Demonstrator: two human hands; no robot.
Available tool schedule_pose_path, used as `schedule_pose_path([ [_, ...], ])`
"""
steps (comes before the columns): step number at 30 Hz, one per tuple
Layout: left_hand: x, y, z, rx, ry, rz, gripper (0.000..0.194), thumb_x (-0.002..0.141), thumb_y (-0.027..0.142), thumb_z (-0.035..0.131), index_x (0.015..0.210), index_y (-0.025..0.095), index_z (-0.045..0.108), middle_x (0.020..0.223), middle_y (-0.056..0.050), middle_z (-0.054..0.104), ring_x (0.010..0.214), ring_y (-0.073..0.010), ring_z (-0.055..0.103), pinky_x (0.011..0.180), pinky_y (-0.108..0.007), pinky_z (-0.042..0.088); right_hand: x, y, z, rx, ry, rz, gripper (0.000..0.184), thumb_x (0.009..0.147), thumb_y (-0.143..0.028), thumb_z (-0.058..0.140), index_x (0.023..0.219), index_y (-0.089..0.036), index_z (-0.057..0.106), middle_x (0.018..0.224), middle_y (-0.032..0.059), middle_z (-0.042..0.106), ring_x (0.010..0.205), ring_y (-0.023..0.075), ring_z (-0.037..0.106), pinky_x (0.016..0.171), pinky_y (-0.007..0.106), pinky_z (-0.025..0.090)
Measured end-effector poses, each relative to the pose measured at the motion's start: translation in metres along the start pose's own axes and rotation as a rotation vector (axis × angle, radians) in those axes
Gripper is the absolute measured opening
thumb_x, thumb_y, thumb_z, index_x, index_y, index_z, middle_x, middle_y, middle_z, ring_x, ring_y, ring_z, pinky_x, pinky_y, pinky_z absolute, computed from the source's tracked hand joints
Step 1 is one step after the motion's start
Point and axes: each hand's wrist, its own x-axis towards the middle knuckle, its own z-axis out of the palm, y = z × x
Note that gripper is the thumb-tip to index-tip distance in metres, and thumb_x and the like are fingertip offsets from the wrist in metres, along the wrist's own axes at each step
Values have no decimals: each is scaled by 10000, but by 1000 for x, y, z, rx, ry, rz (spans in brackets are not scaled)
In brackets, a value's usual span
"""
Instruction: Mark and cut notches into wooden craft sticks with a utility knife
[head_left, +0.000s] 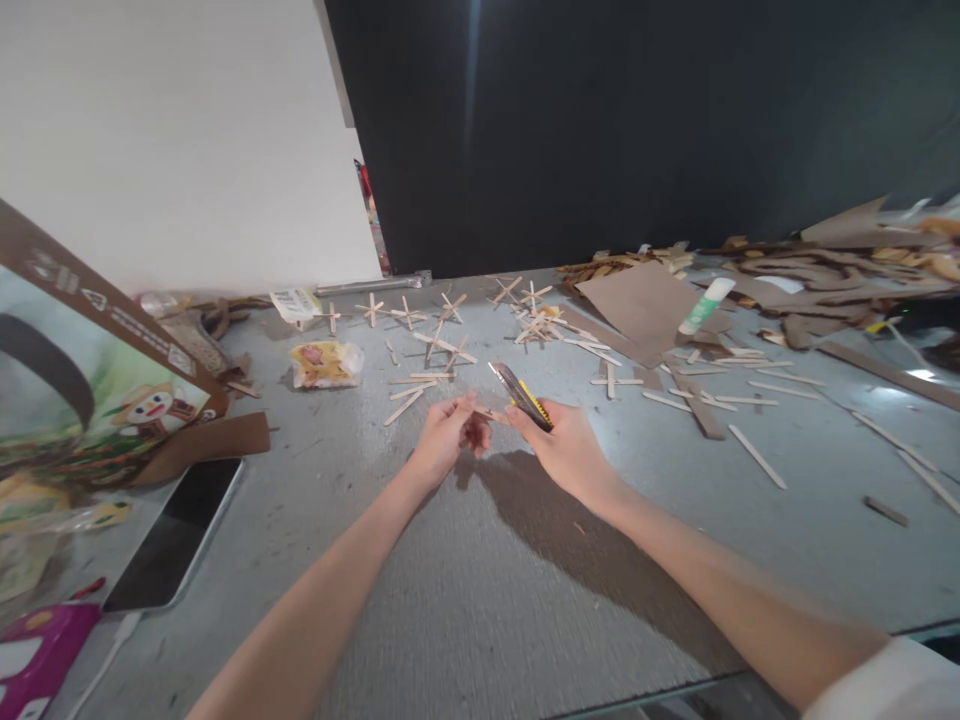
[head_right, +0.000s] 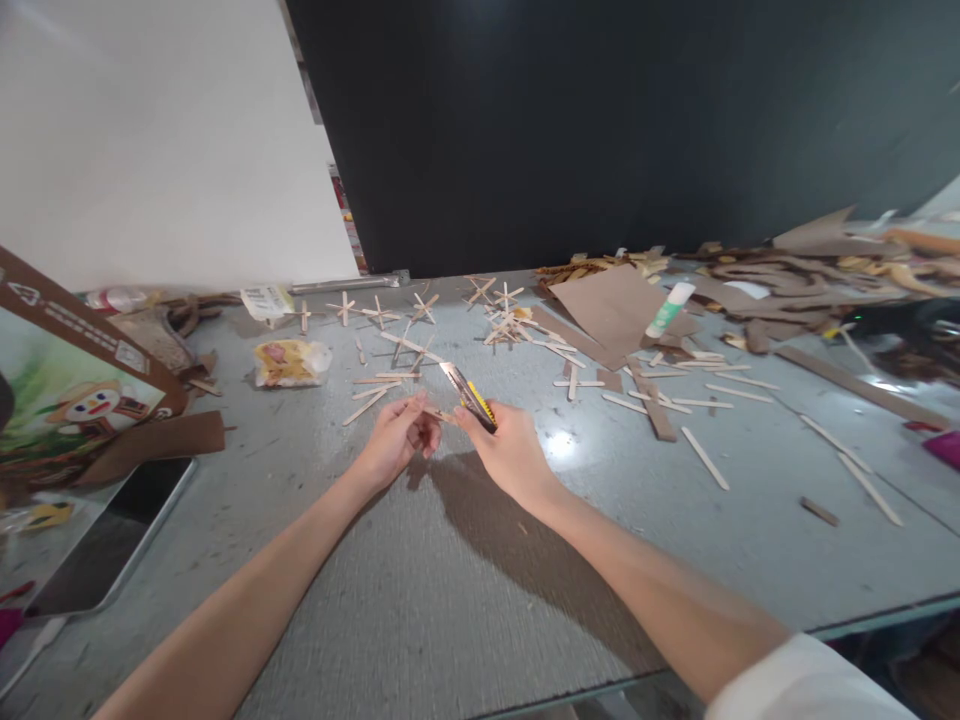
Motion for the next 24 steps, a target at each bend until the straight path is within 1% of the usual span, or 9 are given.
schedule_pose_path([
  [2,1,-2,-1,27,30,40,543,849,702,650,680,191,577,497,3,582,418,-112,493,452,-245,367,1,1,0,-14,-6,-2,526,887,-692,522,616,-248,442,527,-34,407,510,139,380,484,272,280],
  [5,3,-3,-4,143,153,158,470,840,625,679,665,201,582,540,8,589,488,-124,514,540,-264,418,3,3,0,-44,2,12,508,892,-661,523,611,-247,440,521,-29,412,505,139,376,478,274,265],
  [7,4,-2,-7,234,232,226,373,822,530,712,675,206,597,589,11,600,574,-145,553,632,-280,449,4,5,0,-76,15,18,496,891,-633,529,594,-249,421,510,-30,404,494,135,370,476,276,246],
  [10,7,-1,-11,421,297,258,203,820,362,710,715,207,629,696,-6,641,711,-184,596,738,-309,451,7,8,-1,-133,-6,16,476,892,-586,533,574,-252,414,496,-30,401,474,134,374,476,281,227],
  [12,7,0,-12,636,293,255,144,818,267,707,710,206,635,761,-28,667,821,-220,609,823,-343,439,8,9,-1,-186,-47,19,455,901,-551,533,572,-251,440,491,-21,428,464,140,394,478,286,230],
  [14,6,0,-11,870,226,237,138,824,214,717,710,206,640,818,-51,689,937,-260,602,912,-392,411,9,11,-2,-267,-58,25,422,910,-501,546,580,-248,470,502,-3,477,467,149,422,484,291,240],
  [16,5,-1,-8,1041,148,213,124,860,211,711,751,206,654,900,-73,706,1031,-291,581,965,-434,384,9,15,-1,-371,-50,19,385,916,-444,565,594,-242,503,535,23,536,479,157,451,493,295,249],
  [20,3,-4,-4,1214,141,189,70,909,263,708,891,207,669,1088,-101,681,1175,-325,538,1004,-467,380,9,22,2,-544,-90,-2,337,940,-394,579,653,-219,609,595,65,617,499,173,511,506,301,256],
  [24,3,-9,-6,1263,173,216,231,879,279,757,1077,221,654,1222,-116,652,1257,-342,522,1051,-480,382,10,16,-5,-587,-126,-26,287,963,-383,569,776,-202,692,635,74,658,535,188,565,520,297,273],
])
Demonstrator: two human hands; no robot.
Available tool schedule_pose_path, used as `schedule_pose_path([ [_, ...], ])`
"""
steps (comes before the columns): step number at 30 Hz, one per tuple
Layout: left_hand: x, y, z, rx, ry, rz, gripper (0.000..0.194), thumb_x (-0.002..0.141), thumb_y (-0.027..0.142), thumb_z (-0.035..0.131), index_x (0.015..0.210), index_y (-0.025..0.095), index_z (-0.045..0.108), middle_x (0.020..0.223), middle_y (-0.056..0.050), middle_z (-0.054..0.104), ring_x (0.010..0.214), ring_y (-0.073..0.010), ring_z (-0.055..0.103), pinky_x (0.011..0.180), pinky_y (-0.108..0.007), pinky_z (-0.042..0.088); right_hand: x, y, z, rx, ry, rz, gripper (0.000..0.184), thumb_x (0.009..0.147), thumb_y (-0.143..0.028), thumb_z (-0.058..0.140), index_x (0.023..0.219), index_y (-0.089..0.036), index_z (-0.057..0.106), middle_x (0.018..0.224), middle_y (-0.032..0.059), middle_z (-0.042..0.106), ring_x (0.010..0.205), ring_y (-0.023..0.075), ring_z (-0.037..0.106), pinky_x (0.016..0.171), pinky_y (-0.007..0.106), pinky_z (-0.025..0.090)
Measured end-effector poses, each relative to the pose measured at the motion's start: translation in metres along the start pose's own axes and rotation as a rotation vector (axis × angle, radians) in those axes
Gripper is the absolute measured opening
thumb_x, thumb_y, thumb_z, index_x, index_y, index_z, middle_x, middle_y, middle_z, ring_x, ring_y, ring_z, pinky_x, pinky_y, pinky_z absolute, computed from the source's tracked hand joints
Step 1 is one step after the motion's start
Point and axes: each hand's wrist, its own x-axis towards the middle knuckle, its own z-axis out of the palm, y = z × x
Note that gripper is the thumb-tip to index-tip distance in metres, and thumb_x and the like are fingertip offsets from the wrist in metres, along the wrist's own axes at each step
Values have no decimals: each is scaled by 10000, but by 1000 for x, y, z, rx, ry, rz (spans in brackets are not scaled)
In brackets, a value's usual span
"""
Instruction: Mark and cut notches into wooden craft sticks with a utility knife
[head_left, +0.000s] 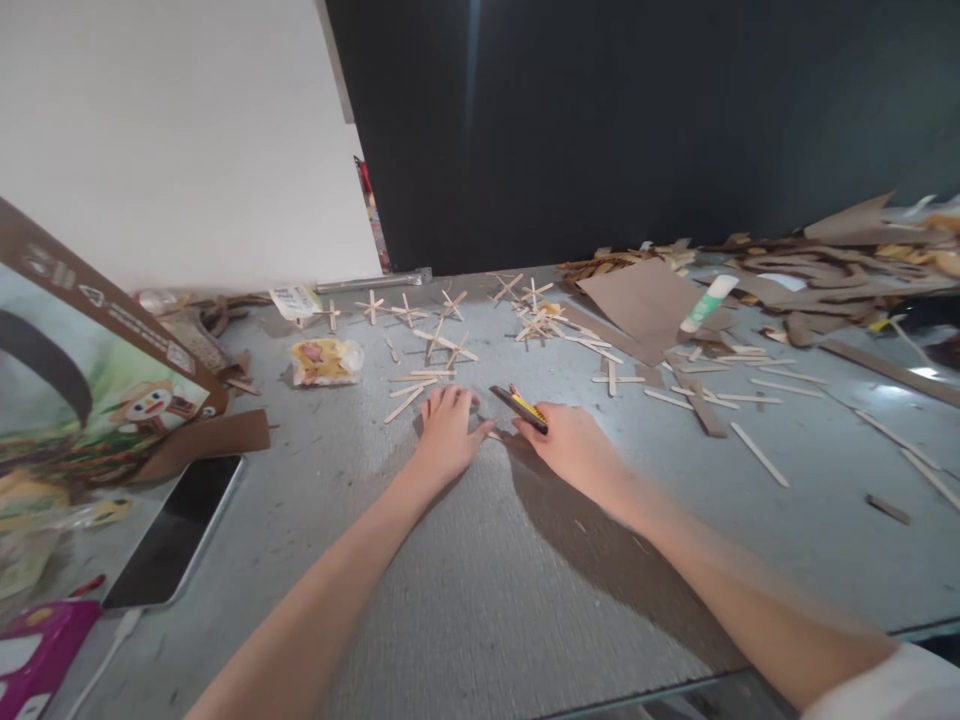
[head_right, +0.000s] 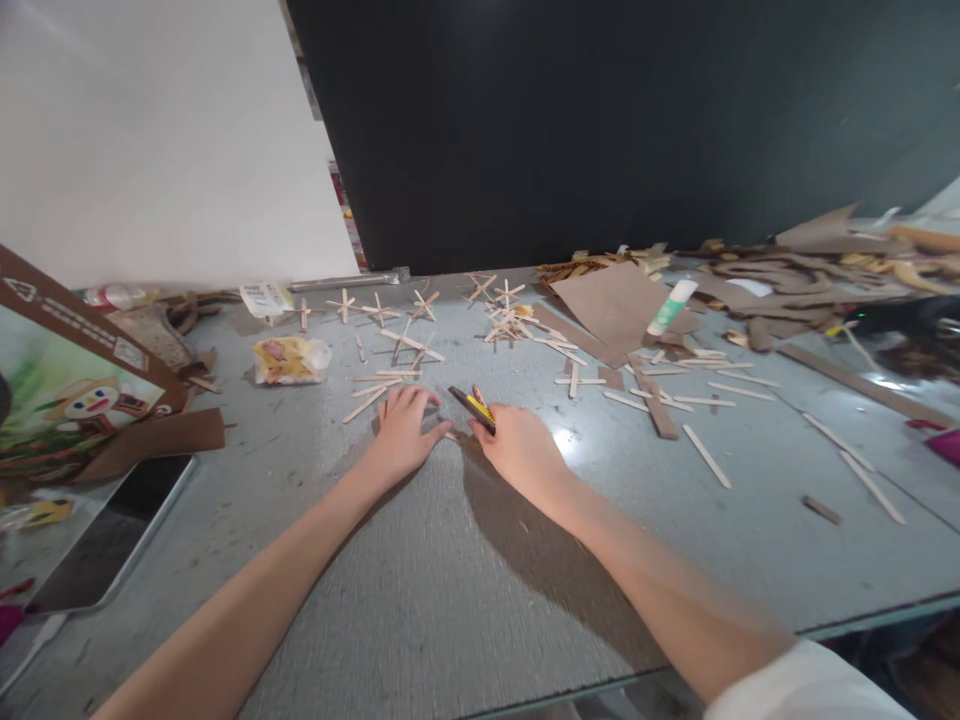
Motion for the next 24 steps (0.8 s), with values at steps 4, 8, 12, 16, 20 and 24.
schedule_pose_path([
  [4,2,-6,-1,7,66,21,444,830,345,813,1207,206,623,1325,-152,636,1360,-363,484,1133,-501,332,1,-3,-32,144,-98,-71,385,1019,-477,494,1210,-209,695,563,11,646,515,198,589,533,280,327],
  [8,5,-11,-3,-25,46,-1,500,793,381,838,1212,202,634,1367,-174,633,1422,-396,455,1169,-542,299,3,-4,-64,89,-199,-209,331,1008,-383,482,1093,-263,778,643,32,712,538,187,600,535,276,318],
  [12,8,-14,-4,-57,24,5,515,796,421,832,1213,199,627,1408,-193,616,1441,-394,446,1179,-547,289,5,1,-78,-47,-329,-270,279,964,-357,555,970,-289,826,552,8,645,443,157,489,505,276,260],
  [16,8,-16,-2,-69,21,-2,554,779,447,840,1215,184,622,1407,-209,615,1440,-405,444,1179,-543,288,5,7,-78,-134,-356,-310,299,970,-307,544,1007,-321,840,561,5,636,463,154,480,514,268,264],
  [20,8,-15,-2,-49,9,-16,550,789,450,824,1225,185,619,1412,-195,618,1415,-394,475,1175,-529,307,4,11,-77,-168,-367,-338,317,985,-312,529,1037,-322,841,583,5,655,484,149,498,532,258,275],
  [24,8,-11,-5,-8,-5,-51,547,801,461,802,1246,203,618,1466,-169,589,1452,-378,444,1185,-514,321,4,10,-79,-170,-409,-356,380,1021,-342,482,1242,-297,787,670,19,722,511,143,541,550,250,303],
])
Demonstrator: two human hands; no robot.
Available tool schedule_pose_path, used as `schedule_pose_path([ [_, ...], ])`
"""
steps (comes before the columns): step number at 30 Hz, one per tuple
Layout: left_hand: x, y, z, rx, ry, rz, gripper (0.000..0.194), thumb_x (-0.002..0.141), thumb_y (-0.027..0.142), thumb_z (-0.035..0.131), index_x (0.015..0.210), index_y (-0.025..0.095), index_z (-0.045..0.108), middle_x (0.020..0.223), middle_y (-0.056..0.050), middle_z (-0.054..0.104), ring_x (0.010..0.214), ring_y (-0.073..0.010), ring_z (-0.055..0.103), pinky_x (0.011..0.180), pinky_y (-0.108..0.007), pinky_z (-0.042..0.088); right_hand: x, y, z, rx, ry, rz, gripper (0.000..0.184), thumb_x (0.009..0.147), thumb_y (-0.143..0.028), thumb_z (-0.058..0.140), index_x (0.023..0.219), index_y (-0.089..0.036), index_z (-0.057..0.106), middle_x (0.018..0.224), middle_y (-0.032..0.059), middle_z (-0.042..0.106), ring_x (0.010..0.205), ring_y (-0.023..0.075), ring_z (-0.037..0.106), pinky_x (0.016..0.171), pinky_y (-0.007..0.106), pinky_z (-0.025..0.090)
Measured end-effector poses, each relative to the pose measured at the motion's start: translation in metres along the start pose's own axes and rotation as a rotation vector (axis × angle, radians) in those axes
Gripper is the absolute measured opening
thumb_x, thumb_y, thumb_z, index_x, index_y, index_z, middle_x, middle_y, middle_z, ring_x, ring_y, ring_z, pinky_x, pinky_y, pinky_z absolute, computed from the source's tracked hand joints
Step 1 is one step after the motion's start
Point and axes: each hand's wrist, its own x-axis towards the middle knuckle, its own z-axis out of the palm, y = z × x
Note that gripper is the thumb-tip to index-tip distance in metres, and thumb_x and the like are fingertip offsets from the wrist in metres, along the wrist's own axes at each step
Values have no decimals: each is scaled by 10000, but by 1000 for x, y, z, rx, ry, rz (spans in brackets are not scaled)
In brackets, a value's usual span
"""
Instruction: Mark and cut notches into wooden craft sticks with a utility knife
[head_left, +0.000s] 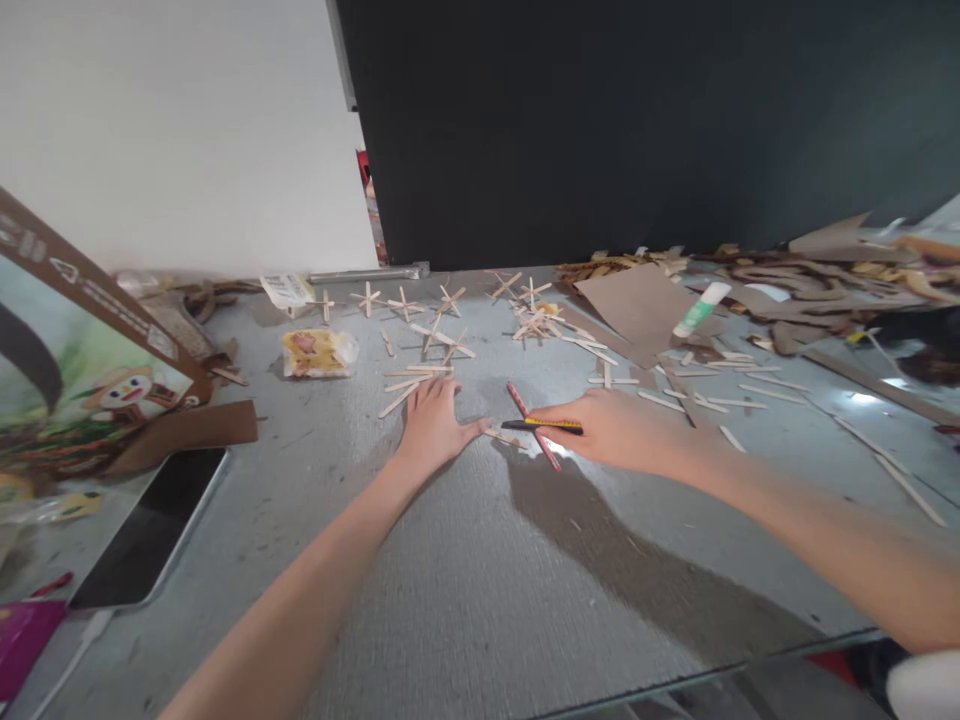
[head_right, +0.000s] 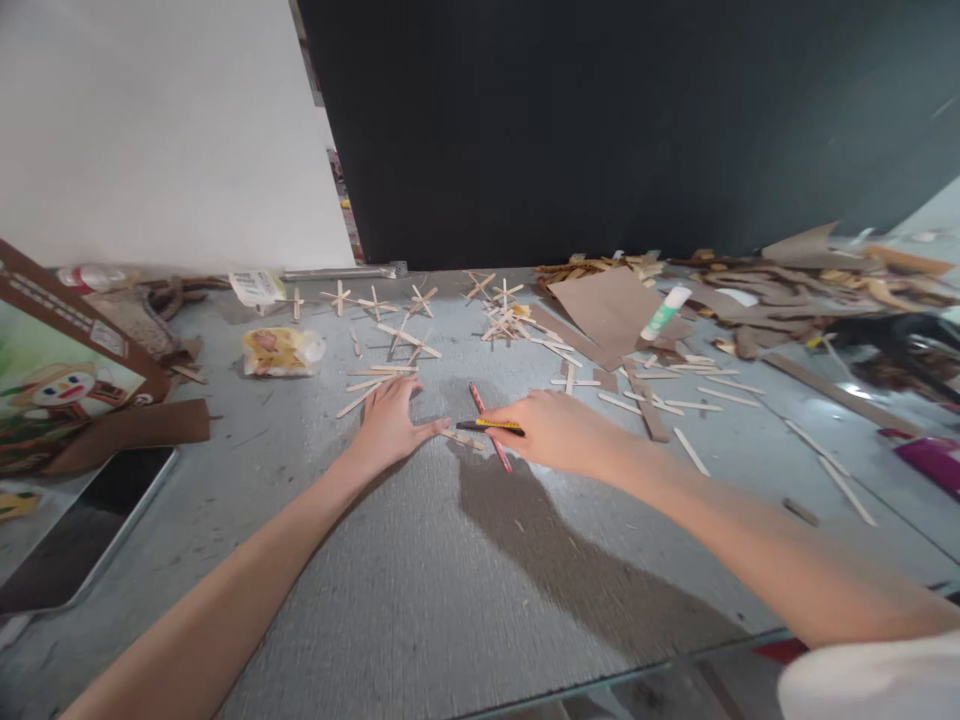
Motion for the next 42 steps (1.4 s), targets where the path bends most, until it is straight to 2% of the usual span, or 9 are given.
schedule_pose_path([
  [6,-1,2,-1,21,-1,-6,552,795,458,811,1247,207,618,1469,-164,593,1435,-364,468,1180,-509,334,-1,-6,1,-38,-37,21,353,1027,-324,495,1206,-305,798,752,41,768,620,172,623,578,253,326],
  [14,-1,5,-2,32,-2,-18,547,792,431,830,1237,190,621,1461,-160,607,1428,-340,480,1182,-477,327,1,-8,1,-55,-54,35,349,1023,-300,507,1225,-318,792,770,44,767,668,180,637,588,250,321],
  [35,0,3,-1,13,14,-19,544,777,436,843,1224,208,632,1435,-146,624,1422,-351,486,1183,-498,332,1,-5,3,-39,-33,-5,314,1011,-280,521,1113,-304,818,711,30,751,607,164,629,570,249,323],
  [42,0,4,-1,18,8,-22,540,778,423,845,1221,201,631,1431,-152,627,1433,-351,476,1178,-495,342,2,-3,2,-18,-69,-7,319,1027,-303,500,990,-301,817,714,7,753,549,140,579,573,256,326],
])
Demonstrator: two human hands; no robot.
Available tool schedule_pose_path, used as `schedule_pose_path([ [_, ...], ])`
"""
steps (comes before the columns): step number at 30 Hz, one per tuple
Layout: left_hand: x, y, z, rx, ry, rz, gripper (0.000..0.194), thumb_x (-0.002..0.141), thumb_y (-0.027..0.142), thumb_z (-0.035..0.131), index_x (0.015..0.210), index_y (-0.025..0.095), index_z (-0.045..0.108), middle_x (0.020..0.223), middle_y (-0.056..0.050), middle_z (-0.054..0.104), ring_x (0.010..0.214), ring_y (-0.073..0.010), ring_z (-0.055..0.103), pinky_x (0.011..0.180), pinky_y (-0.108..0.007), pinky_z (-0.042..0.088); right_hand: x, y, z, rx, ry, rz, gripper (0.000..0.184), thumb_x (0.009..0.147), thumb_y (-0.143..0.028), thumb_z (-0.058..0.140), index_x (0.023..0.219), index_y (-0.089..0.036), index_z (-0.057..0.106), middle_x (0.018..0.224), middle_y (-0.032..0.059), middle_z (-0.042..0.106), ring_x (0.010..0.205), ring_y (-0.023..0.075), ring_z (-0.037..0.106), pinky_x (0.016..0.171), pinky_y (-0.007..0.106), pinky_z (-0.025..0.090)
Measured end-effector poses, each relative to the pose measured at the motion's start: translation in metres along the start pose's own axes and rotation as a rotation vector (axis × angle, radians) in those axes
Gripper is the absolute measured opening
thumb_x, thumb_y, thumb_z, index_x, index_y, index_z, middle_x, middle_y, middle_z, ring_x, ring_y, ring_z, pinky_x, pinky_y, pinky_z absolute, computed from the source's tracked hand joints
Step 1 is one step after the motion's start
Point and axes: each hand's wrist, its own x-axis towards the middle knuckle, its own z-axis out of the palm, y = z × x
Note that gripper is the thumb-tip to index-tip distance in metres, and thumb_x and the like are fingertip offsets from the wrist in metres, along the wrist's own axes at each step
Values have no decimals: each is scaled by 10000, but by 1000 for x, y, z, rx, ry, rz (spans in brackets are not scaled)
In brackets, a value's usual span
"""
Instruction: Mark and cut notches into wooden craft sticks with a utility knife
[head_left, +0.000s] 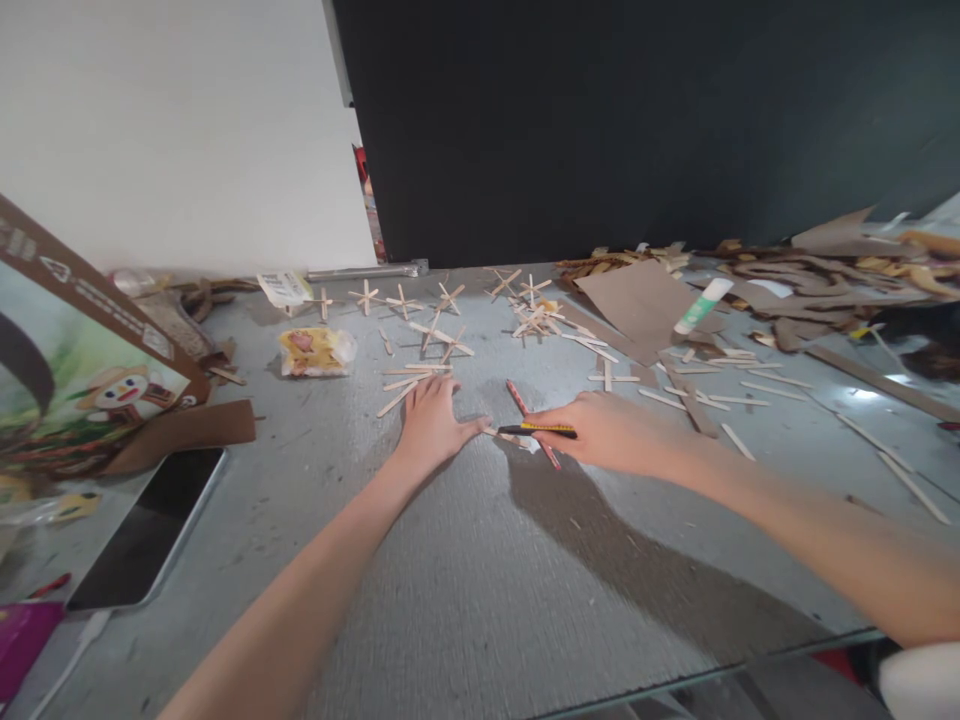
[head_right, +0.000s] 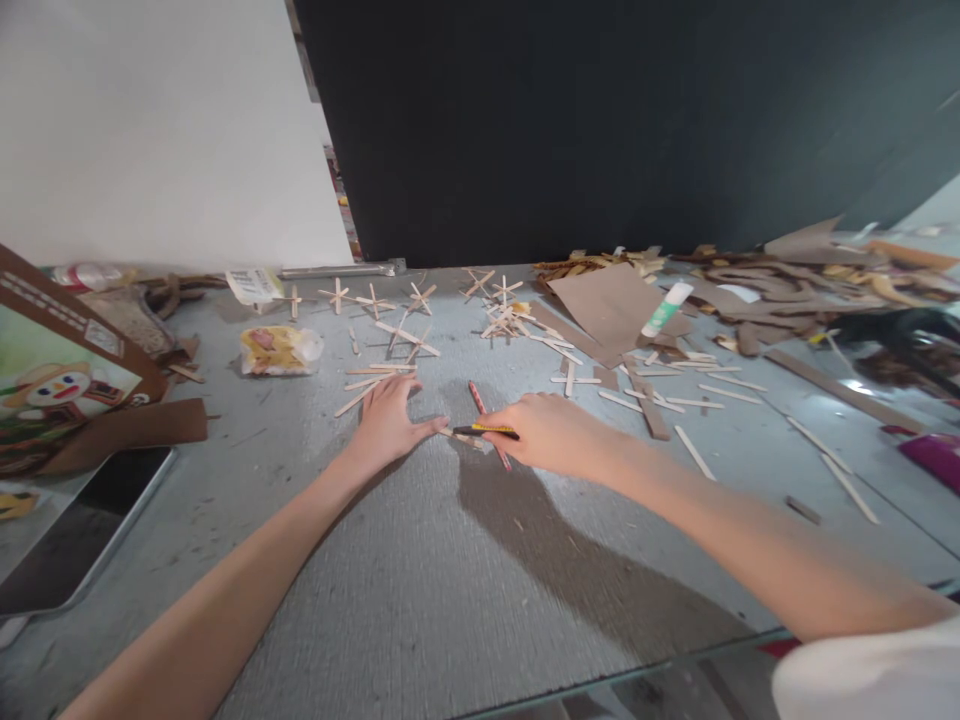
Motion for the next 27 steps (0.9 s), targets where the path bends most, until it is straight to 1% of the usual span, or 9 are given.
schedule_pose_path([
  [4,0,0,0,-6,0,1,541,777,424,839,1229,212,632,1431,-147,624,1425,-355,482,1175,-502,342,-1,-1,-1,-14,12,4,309,1010,-291,509,1041,-300,816,715,16,748,576,152,597,571,255,323],
  [10,0,-2,1,-7,0,10,547,776,457,829,1230,222,634,1417,-145,633,1421,-356,481,1173,-503,337,-1,-6,-6,28,-26,3,330,1019,-279,493,916,-272,806,703,3,740,526,131,549,575,254,333],
  [18,0,1,-2,-3,-20,-3,542,785,457,825,1224,206,629,1448,-152,614,1433,-348,471,1183,-487,331,0,-4,-7,8,-38,9,334,1031,-312,481,955,-275,804,657,6,706,508,132,524,566,253,317],
  [20,0,1,-2,1,-13,0,539,780,437,832,1220,203,626,1451,-155,614,1435,-348,470,1181,-489,332,0,-6,-9,5,-47,9,327,1028,-299,485,974,-278,807,677,6,722,511,130,529,569,254,315],
  [24,0,1,-1,11,1,3,522,775,410,833,1210,206,628,1432,-153,627,1418,-349,491,1177,-494,340,2,-12,-13,45,-109,-5,331,1022,-263,475,1004,-253,805,706,15,748,525,130,559,573,263,330],
  [25,0,1,-1,14,3,1,516,773,408,832,1204,208,631,1426,-150,631,1413,-350,497,1174,-494,345,3,-13,-13,44,-113,-15,329,1019,-257,474,1012,-248,803,711,19,751,545,136,577,575,265,333],
  [27,0,1,-1,17,8,-1,514,769,413,834,1197,210,636,1412,-149,640,1407,-353,502,1169,-492,354,4,-16,-11,-2,-83,-28,315,1007,-248,487,1013,-239,801,724,37,753,588,151,606,578,273,328],
])
